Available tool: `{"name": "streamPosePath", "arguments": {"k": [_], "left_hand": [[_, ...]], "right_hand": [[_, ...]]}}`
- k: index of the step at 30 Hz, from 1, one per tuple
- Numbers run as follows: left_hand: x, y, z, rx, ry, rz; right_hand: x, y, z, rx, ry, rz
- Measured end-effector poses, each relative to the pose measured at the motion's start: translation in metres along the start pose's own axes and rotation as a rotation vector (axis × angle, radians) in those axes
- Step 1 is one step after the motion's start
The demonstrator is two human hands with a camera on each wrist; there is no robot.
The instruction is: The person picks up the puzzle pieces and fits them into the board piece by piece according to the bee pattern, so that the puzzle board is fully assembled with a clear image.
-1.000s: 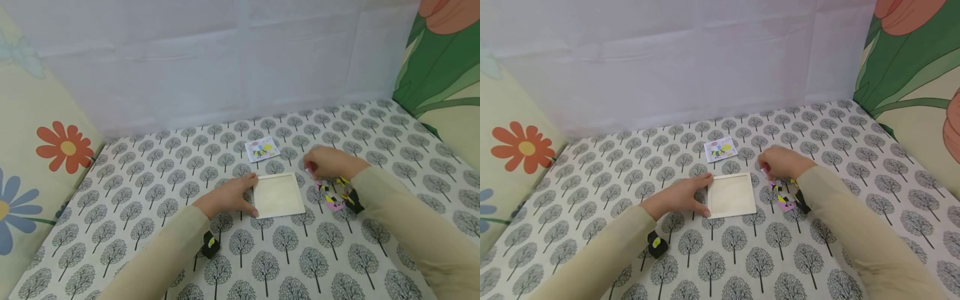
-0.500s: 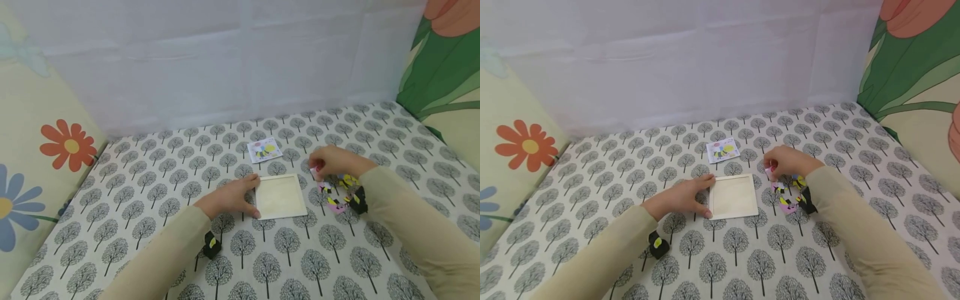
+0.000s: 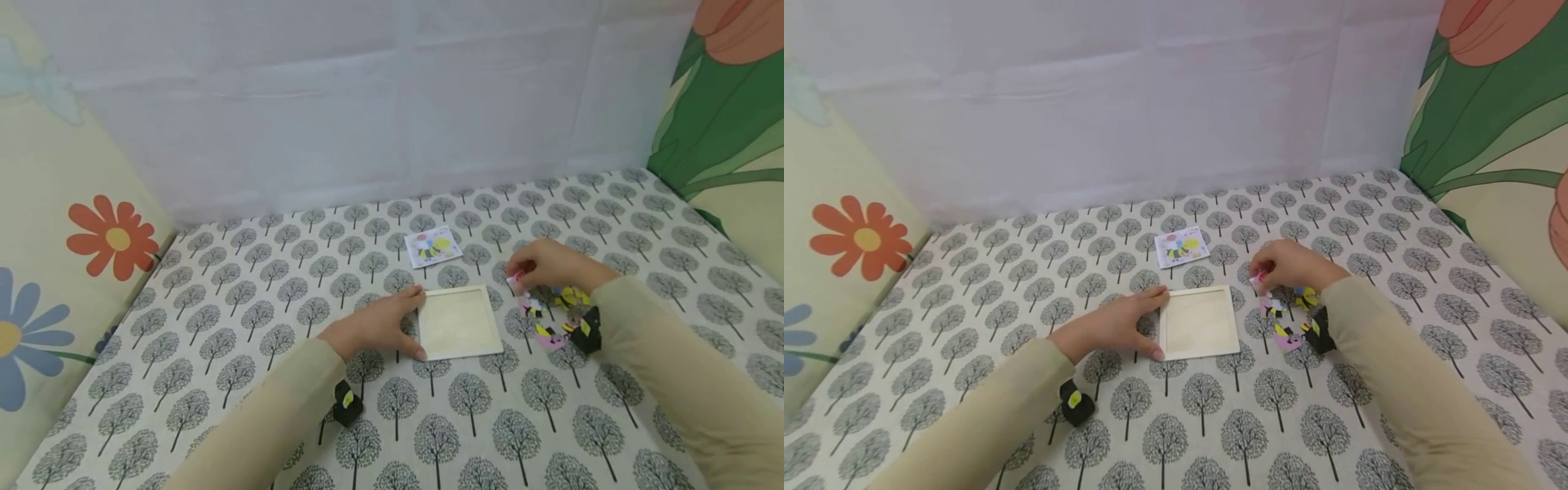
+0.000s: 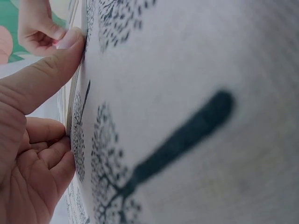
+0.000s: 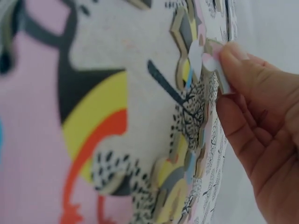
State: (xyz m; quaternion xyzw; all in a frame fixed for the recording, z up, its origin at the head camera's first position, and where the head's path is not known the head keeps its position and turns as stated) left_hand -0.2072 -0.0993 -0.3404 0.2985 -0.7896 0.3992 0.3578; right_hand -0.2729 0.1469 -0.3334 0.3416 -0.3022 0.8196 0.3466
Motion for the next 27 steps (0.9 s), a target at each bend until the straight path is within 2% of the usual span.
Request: {"name": "streamPosePath", "arguments": {"k": [11,18,27], "left_hand": [[-0.001,-0.001,0.001,-0.003,0.025,0.002],[0.000,-0.003,0.000,-0.006,0.031,0.002],[-0.001,-0.003,0.001,-0.013,0.036,-0.001]], "right_hand": [[0.006,-0.005,0.000,-0.031,0.074,-0.041],[0.004,-0.007,0.006,-0.059,0.210,-0.065],[-0.005,-0.002,0.016,-0.041,0.393,-0.097]]}}
Point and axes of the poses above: each hand's wrist, its own y-axis towards the middle knuckle, its own x-axis out of the back of the hand, z = x × y, the point moved 5 cm from there along y, towards the middle knuckle, and after that the axes turned 5 degrees about z, right-handed, at the moved point
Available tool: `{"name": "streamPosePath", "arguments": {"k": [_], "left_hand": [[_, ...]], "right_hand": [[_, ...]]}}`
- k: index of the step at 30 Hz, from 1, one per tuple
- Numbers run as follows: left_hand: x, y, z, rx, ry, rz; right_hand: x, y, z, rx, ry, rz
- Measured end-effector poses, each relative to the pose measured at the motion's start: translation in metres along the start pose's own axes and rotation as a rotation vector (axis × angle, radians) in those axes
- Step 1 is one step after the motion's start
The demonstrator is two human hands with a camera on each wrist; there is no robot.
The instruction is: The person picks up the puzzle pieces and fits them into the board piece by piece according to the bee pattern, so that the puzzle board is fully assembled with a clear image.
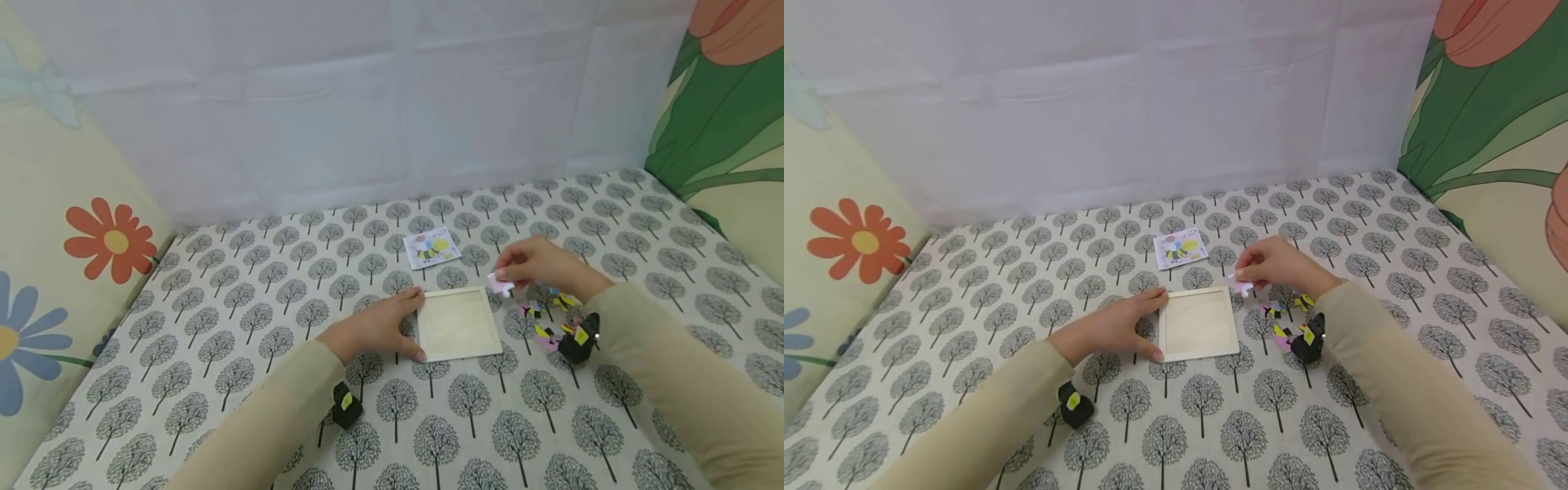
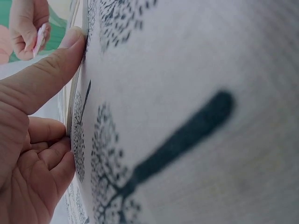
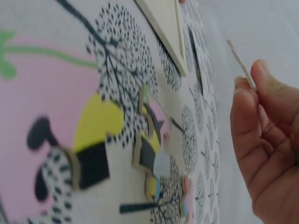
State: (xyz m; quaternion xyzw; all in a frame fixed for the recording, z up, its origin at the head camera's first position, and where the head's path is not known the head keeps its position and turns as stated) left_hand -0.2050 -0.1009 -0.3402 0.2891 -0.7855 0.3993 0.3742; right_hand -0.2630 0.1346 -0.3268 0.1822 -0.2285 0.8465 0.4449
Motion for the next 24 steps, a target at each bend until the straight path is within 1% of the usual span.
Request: {"name": "streamPosePath", "arguments": {"k": [3,7,14,17,24], "left_hand": [[0.000,0.000,0.000,-0.002,-0.002,-0.002],[0.001,0.000,-0.001,-0.003,-0.004,-0.005],[0.001,0.000,-0.001,-0.001,-0.008,-0.009],[0.001,0.000,-0.001,0.003,-0.012,-0.010],[0.000,0.001,0.000,-0.003,-0.015,-0.016]], "right_hand": [[-0.006,0.003,0.003,-0.001,0.028,0.000],[-0.013,0.008,0.006,-0.022,0.040,-0.024],[-0.029,0.012,0.009,-0.124,0.139,-0.059],[-0.035,0.013,0.012,-0.150,0.145,-0.070],[-0.045,0.019,0.015,-0.175,0.142,-0.096]]}}
Point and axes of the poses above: each hand's wrist, its own y-axis towards the middle knuckle, its own x-axis out of the back of the hand, z = x × y, the point moved 5 cm from there along y, towards the middle knuckle, and after that the axes turned 5 degrees about z, right-handed, at the moved point
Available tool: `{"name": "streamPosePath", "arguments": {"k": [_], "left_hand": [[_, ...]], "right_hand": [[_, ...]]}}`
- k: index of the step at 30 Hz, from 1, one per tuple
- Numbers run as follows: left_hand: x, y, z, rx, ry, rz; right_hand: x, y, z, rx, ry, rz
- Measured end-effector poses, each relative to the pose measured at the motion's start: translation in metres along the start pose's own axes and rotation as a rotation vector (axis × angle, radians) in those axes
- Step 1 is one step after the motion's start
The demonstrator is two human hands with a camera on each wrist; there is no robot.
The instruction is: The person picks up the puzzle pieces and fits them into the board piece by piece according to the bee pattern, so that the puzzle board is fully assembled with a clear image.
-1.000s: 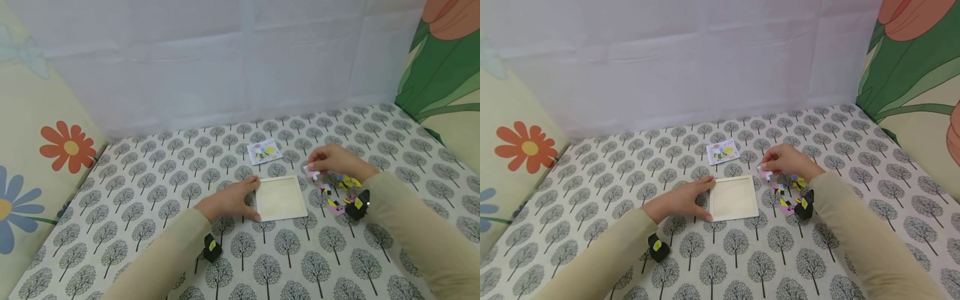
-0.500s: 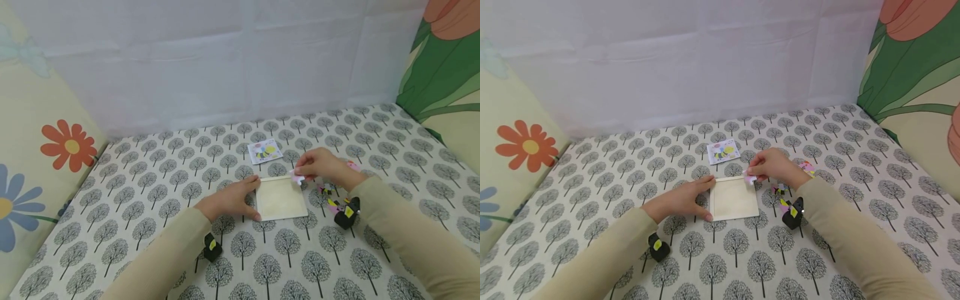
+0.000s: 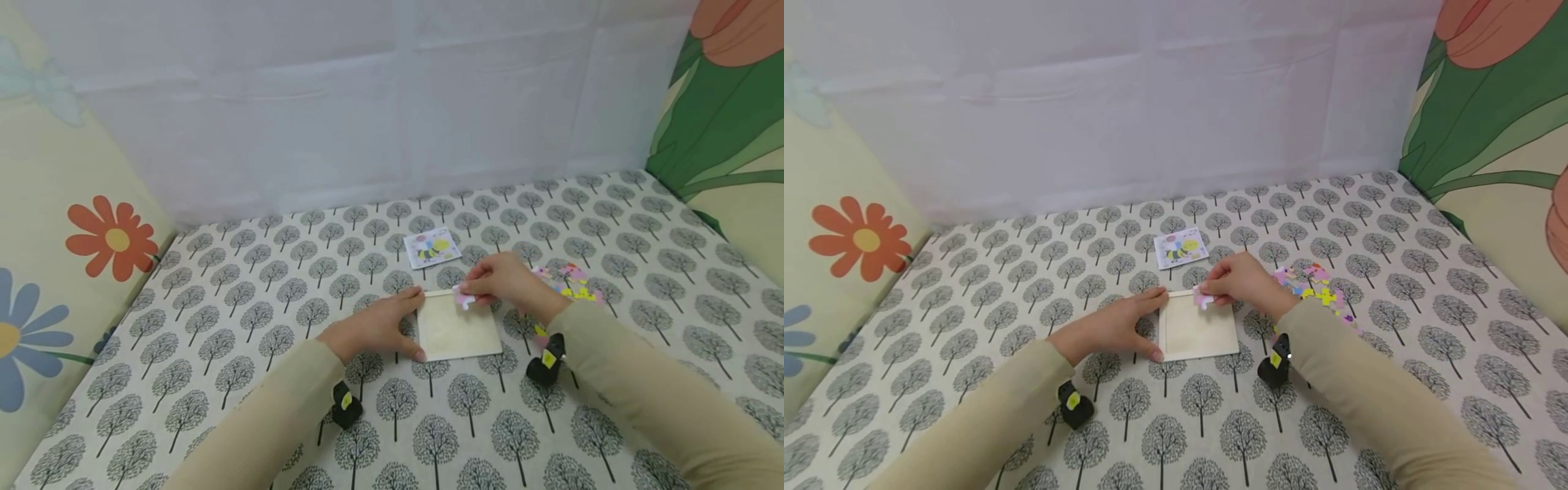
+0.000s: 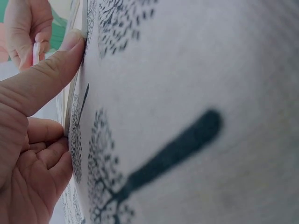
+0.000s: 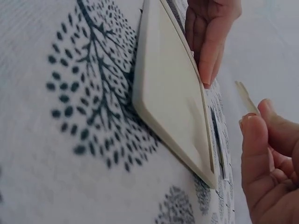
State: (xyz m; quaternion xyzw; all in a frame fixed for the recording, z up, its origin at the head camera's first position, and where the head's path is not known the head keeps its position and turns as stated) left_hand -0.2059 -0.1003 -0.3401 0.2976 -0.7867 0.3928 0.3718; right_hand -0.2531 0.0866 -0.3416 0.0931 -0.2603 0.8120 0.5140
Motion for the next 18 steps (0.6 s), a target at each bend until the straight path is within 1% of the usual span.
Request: {"name": "streamPosePath", "arguments": {"k": [6,12,16,18], "left_hand": [[0.001,0.000,0.000,-0.007,-0.008,-0.006],[0.001,0.001,0.000,-0.005,-0.014,-0.009],[0.001,0.001,-0.001,-0.006,-0.019,-0.011],[0.002,0.001,0.000,-0.007,-0.020,-0.011]], "right_hand": [[-0.011,0.006,0.002,0.006,-0.037,-0.022],[-0.020,0.011,0.005,0.038,-0.085,-0.056],[-0.024,0.013,0.006,0.065,-0.087,-0.068],[-0.026,0.013,0.007,0.068,-0.071,-0.077]]}}
Point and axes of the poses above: each hand's wrist, its own y-axis towards the middle knuckle, its own x-axis out of the back of the hand, z = x × y, the point moved 5 cm from there along y, towards the middle knuckle, and after that the axes turned 5 degrees about z, right-handed, at the moved point
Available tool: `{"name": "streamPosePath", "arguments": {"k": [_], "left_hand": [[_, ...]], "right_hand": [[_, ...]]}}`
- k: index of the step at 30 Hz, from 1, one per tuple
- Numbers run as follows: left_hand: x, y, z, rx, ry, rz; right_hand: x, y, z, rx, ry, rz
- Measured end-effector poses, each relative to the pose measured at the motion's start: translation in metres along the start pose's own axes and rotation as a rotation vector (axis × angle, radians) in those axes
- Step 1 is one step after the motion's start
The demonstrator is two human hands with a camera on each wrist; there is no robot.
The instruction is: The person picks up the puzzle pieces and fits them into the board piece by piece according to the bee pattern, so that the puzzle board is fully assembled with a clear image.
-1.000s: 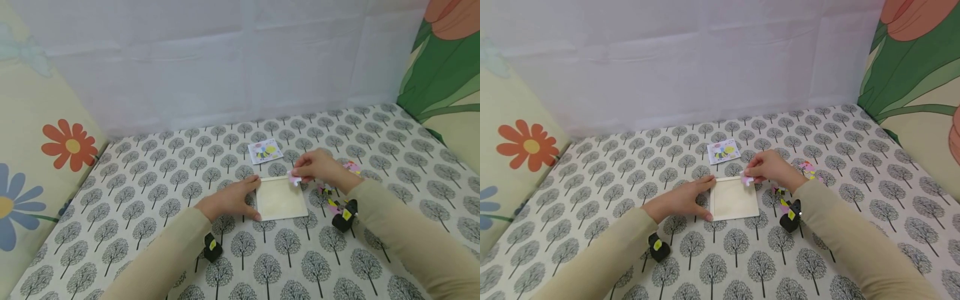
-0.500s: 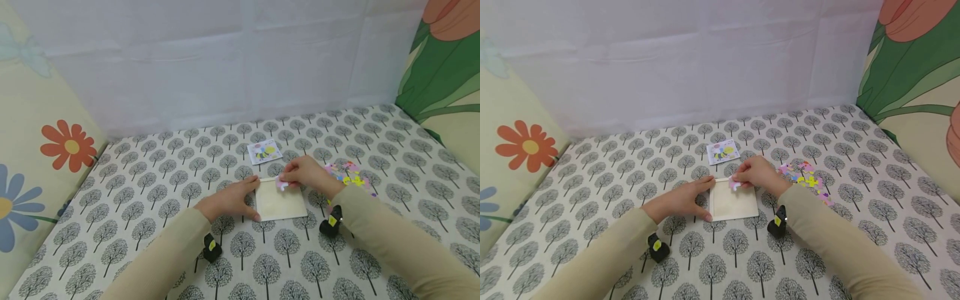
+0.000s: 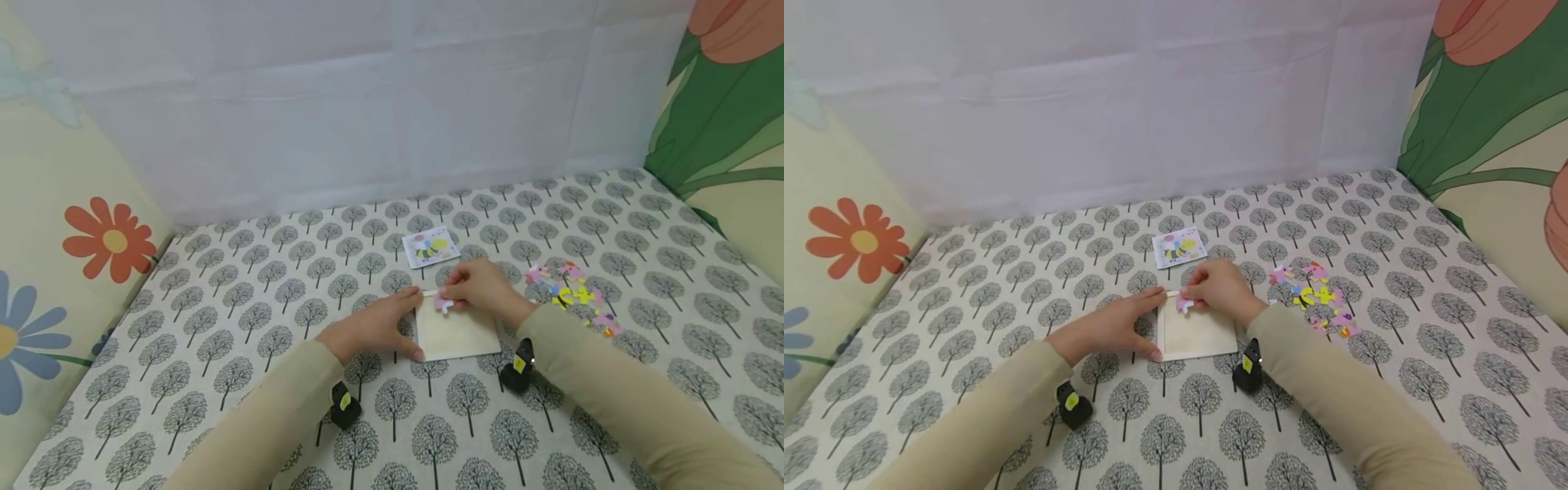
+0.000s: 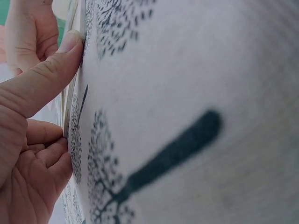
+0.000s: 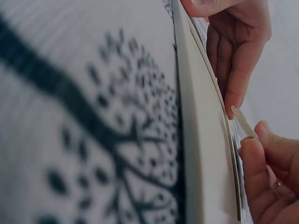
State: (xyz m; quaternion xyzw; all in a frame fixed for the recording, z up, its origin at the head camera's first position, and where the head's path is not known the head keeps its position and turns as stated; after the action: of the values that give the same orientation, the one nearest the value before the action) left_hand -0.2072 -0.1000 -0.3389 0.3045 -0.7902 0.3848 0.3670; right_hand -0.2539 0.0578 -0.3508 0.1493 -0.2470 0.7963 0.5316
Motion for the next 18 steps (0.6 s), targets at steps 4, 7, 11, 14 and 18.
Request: {"name": "streamPosePath", "arguments": {"k": [4,7,11,14,18], "left_hand": [[0.001,0.000,0.001,0.001,0.002,-0.003],[0.001,0.000,0.001,0.003,0.003,-0.005],[0.000,0.000,0.000,0.003,0.007,-0.005],[0.000,0.000,0.000,0.007,0.008,-0.002],[0.000,0.000,0.000,0.011,0.001,0.002]], "right_hand": [[-0.004,0.000,0.004,0.004,0.008,-0.015],[-0.009,0.001,0.006,0.005,0.036,-0.011],[-0.013,0.002,0.007,0.022,0.055,-0.009],[-0.016,0.003,0.009,0.044,0.030,-0.011],[-0.017,0.003,0.011,0.046,-0.012,-0.014]]}}
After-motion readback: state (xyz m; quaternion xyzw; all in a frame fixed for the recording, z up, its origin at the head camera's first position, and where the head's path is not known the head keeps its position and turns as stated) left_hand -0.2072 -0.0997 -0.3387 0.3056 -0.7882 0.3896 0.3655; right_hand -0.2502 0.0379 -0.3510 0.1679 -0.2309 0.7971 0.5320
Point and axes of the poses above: each hand's wrist, its own y-axis towards the middle knuckle, its own x-axis out of the back of the hand, z = x × y, the point moved 5 cm from there along y, towards the middle knuckle, and after that the axes turned 5 degrees about z, right-handed, at the moved point
